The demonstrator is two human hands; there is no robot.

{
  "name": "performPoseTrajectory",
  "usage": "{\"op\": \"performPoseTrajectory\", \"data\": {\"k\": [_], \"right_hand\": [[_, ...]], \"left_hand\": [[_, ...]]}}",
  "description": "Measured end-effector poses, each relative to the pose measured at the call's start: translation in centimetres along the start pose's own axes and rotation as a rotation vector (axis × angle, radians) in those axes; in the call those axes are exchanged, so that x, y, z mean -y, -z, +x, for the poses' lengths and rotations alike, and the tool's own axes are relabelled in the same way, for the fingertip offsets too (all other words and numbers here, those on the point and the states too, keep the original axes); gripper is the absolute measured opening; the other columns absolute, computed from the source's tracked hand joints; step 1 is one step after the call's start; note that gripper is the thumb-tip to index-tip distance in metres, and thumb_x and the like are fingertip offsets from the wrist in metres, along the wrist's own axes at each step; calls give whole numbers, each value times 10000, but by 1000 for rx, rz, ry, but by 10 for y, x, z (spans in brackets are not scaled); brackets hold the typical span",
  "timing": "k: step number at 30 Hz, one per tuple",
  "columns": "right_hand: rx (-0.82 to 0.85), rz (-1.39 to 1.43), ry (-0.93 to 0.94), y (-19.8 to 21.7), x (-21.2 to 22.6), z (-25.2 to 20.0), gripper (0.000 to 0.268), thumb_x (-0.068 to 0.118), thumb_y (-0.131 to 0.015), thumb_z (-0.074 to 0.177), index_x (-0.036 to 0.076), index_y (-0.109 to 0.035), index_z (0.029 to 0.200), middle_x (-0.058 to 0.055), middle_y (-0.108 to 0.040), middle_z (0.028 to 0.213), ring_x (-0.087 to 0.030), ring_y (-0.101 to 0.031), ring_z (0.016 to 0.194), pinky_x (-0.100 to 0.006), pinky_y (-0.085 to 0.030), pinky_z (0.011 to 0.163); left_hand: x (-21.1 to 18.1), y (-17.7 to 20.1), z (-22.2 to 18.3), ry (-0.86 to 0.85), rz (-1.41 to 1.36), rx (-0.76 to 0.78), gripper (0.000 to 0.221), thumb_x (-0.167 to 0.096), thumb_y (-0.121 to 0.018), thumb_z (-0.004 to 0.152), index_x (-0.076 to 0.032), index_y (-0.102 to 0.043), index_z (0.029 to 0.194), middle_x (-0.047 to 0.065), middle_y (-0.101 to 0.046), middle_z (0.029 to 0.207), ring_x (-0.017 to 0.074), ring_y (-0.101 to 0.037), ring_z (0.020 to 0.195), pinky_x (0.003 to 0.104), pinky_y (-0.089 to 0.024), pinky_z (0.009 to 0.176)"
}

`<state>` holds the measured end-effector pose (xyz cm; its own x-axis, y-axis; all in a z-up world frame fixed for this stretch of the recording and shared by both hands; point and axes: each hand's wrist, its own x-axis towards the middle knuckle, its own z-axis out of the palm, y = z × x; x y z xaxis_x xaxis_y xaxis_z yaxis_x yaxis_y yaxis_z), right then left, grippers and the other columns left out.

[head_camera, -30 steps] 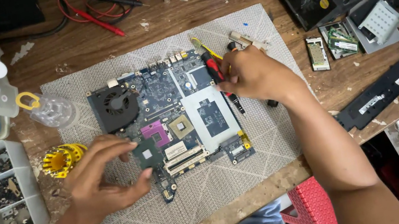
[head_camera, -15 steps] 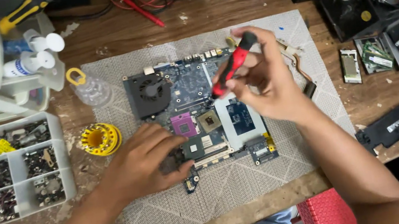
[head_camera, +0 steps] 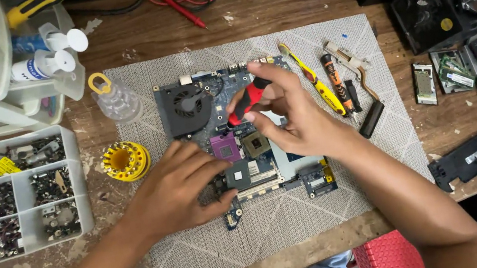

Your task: Installing and securing a CPU on a laptop motherboard using a screwdriver

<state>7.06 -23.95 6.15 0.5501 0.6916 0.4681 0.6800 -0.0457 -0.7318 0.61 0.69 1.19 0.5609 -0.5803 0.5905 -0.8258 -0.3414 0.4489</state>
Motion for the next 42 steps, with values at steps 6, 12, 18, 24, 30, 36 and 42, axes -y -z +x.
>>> {"op": "performPoseTrajectory", "data": {"k": [6, 12, 18, 24, 30, 36, 42], "right_hand": [[-13, -66, 22, -2, -2, -1, 590, -23, -538, 1089, 110, -178, 1537, -245, -606, 1171, -307, -726, 1049, -384, -671, 949], [-77, -127, 61, -10, -26, -14, 591, -141, -577, 906, -90, -319, 1435, -360, -652, 1078, -496, -707, 895, -586, -617, 727], [-67, -245, 102, -6, -2, -1, 574, -116, -602, 916, -42, -360, 1431, -335, -634, 1220, -494, -716, 920, -564, -611, 725], [-41, -199, 64, -5, 9, 9, 568, -127, -575, 930, -21, -366, 1448, -357, -619, 1227, -523, -692, 993, -602, -610, 785], [-22, -116, 59, -5, 12, 11, 587, -112, -598, 929, 20, -362, 1449, -308, -649, 1154, -515, -700, 979, -588, -620, 782], [-99, -51, 30, -15, 1, 1, 623, -109, -597, 955, 23, -273, 1471, -263, -679, 1111, -452, -729, 951, -541, -624, 770], [-219, 120, 47, -15, -14, -9, 834, -158, -563, 954, 19, -4, 1548, -270, -646, 1010, -373, -724, 844, -552, -648, 761]], "left_hand": [[2, -3, -2, 25, -30, -18, 393, -256, -877, 850, 23, -699, 1062, 87, -655, 854, 234, -540, 773, 375, -430, 707], [2, 2, 4, 173, -66, 44, 331, -214, -836, 796, 1, -759, 1036, 101, -690, 677, 246, -631, 669, 376, -518, 680], [6, -3, 3, 255, -86, 19, 349, -168, -830, 753, -1, -747, 1047, 72, -633, 642, 262, -634, 665, 390, -509, 672], [0, -1, 7, 306, -65, 13, 345, -157, -829, 759, 4, -744, 1053, 86, -622, 656, 278, -632, 682, 405, -497, 684], [5, -9, 2, 303, -41, -11, 339, -160, -821, 770, -5, -746, 1063, 71, -597, 658, 279, -627, 692, 392, -480, 675], [-1, -6, 8, 301, -21, -18, 343, -128, -823, 760, 10, -745, 1064, 92, -594, 659, 300, -627, 696, 413, -479, 670], [-1, -4, 7, 374, -22, 58, 326, -118, -809, 798, 34, -763, 1083, 121, -674, 683, 270, -641, 701, 380, -496, 695]]}}
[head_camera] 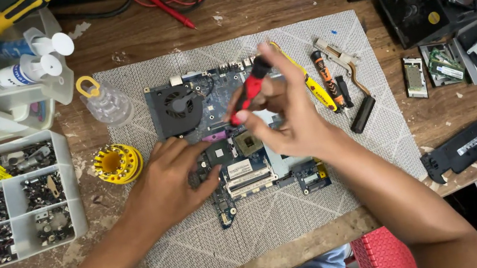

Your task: Installing and securing a CPU on a laptop motherboard using a screwdriver

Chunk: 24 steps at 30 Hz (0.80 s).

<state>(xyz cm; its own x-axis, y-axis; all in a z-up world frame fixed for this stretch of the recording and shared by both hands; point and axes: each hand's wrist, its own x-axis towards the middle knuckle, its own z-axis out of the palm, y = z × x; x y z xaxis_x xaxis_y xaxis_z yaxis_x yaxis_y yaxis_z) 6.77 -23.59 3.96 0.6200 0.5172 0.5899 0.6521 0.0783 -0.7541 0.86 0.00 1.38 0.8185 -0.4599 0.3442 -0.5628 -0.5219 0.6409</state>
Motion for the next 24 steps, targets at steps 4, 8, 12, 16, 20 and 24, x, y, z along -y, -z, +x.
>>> {"op": "performPoseTrajectory", "data": {"k": [4, 8, 12, 16, 20, 24], "right_hand": [[-52, 18, -70, 13, -1, -8, 803, -136, -492, 977, 53, -3, 1585, -210, -597, 988, -272, -691, 761, -447, -658, 683], [21, -255, -210, 17, -5, -16, 524, -85, -534, 866, -85, -447, 1382, -148, -628, 706, -169, -516, 446, -279, -459, 402], [283, -352, -404, 7, 8, -10, 266, -22, -719, 835, -105, -696, 1087, -172, -647, 637, -183, -520, 423, -283, -439, 375], [361, -325, -408, -2, 30, 13, 183, 0, -757, 814, -64, -736, 984, -188, -682, 685, -213, -572, 460, -296, -471, 432], [402, -396, -419, -4, 33, 17, 240, 53, -798, 777, -24, -754, 1000, -202, -732, 771, -252, -647, 520, -326, -515, 470], [402, -423, -425, -5, 41, 21, 242, 56, -813, 757, -32, -753, 975, -204, -732, 771, -288, -664, 551, -358, -532, 503]], "left_hand": [[-4, 4, 1, -10, -3, -3, 304, -109, -813, 799, 32, -764, 1064, 119, -672, 674, 278, -647, 689, 391, -496, 673], [0, 0, 0, -34, 27, -3, 258, -113, -817, 809, 20, -781, 1027, 121, -674, 658, 268, -656, 674, 393, -497, 656], [3, -3, -2, -89, 58, -35, 262, -130, -816, 807, 14, -784, 1023, 116, -662, 669, 266, -651, 671, 398, -500, 652], [8, -9, -4, -148, 88, -83, 251, -145, -811, 817, 9, -772, 1011, 130, -634, 702, 298, -649, 703, 416, -498, 655], [12, -12, -6, -145, 128, -89, 224, -174, -810, 829, -6, -776, 973, 109, -628, 712, 273, -642, 708, 399, -493, 660], [13, -14, -9, -153, 198, -135, 217, -228, -803, 846, -30, -779, 931, 82, -598, 720, 257, -618, 720, 386, -470, 670]]}}
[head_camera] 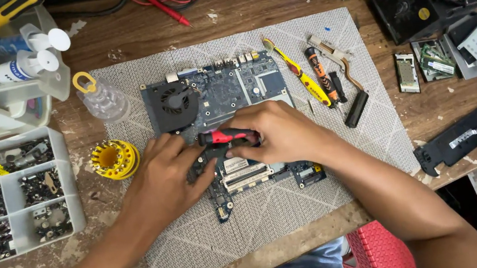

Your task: Installing and securing a CPU on a laptop motherboard using a screwdriver

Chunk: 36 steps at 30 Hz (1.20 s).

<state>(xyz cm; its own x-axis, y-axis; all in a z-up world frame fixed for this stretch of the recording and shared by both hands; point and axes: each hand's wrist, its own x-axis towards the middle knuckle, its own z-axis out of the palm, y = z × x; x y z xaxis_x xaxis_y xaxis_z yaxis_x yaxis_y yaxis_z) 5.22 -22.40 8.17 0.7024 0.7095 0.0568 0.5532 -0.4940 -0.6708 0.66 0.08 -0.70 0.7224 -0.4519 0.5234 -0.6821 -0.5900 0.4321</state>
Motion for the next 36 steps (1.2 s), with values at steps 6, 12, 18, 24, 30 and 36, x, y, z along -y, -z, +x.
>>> {"op": "performPoseTrajectory", "data": {"k": [6, 12, 18, 24, 30, 36], "right_hand": [[-6, -88, -5, -12, -15, -6, 155, 109, -820, 740, 19, -749, 843, -135, -692, 678, -285, -630, 498, -373, -515, 474], [-1, -67, 3, -13, -14, -3, 108, 107, -801, 752, 35, -746, 811, -111, -679, 652, -264, -627, 509, -355, -521, 500], [3, -64, 3, -11, -11, -3, 111, 108, -803, 747, 31, -741, 796, -106, -668, 628, -256, -619, 498, -353, -516, 502], [-18, -79, 2, -7, -6, -2, 144, 121, -807, 740, 16, -729, 800, -121, -658, 606, -285, -634, 507, -386, -526, 523], [-22, -63, 4, -12, -13, -3, 144, 122, -811, 737, 23, -726, 798, -107, -644, 600, -277, -632, 512, -375, -529, 529], [-19, -74, 4, -13, -16, -3, 154, 136, -811, 748, 27, -738, 829, -108, -659, 618, -268, -639, 519, -370, -536, 554]], "left_hand": [[-6, 12, 6, 26, 99, 75, 226, -272, -805, 843, -49, -769, 849, 85, -613, 716, 249, -619, 716, 392, -469, 674], [3, 3, -1, 6, 72, 73, 262, -278, -794, 824, -39, -774, 929, 105, -623, 757, 294, -613, 734, 421, -448, 677], [9, -2, -6, -2, 81, 77, 284, -300, -774, 807, -42, -747, 923, 98, -608, 797, 296, -603, 766, 427, -444, 693], [3, 5, -3, 25, 40, 83, 268, -257, -750, 826, -27, -738, 961, 112, -612, 811, 311, -615, 789, 430, -462, 719], [-7, 21, 6, 155, -102, 124, 422, -51, -589, 794, 28, -710, 1191, 111, -633, 825, 296, -634, 795, 401, -485, 768], [8, -1, -8, 98, -63, 27, 267, -14, -621, 786, -21, -769, 1008, 99, -615, 877, 295, -654, 843, 389, -472, 749]]}}
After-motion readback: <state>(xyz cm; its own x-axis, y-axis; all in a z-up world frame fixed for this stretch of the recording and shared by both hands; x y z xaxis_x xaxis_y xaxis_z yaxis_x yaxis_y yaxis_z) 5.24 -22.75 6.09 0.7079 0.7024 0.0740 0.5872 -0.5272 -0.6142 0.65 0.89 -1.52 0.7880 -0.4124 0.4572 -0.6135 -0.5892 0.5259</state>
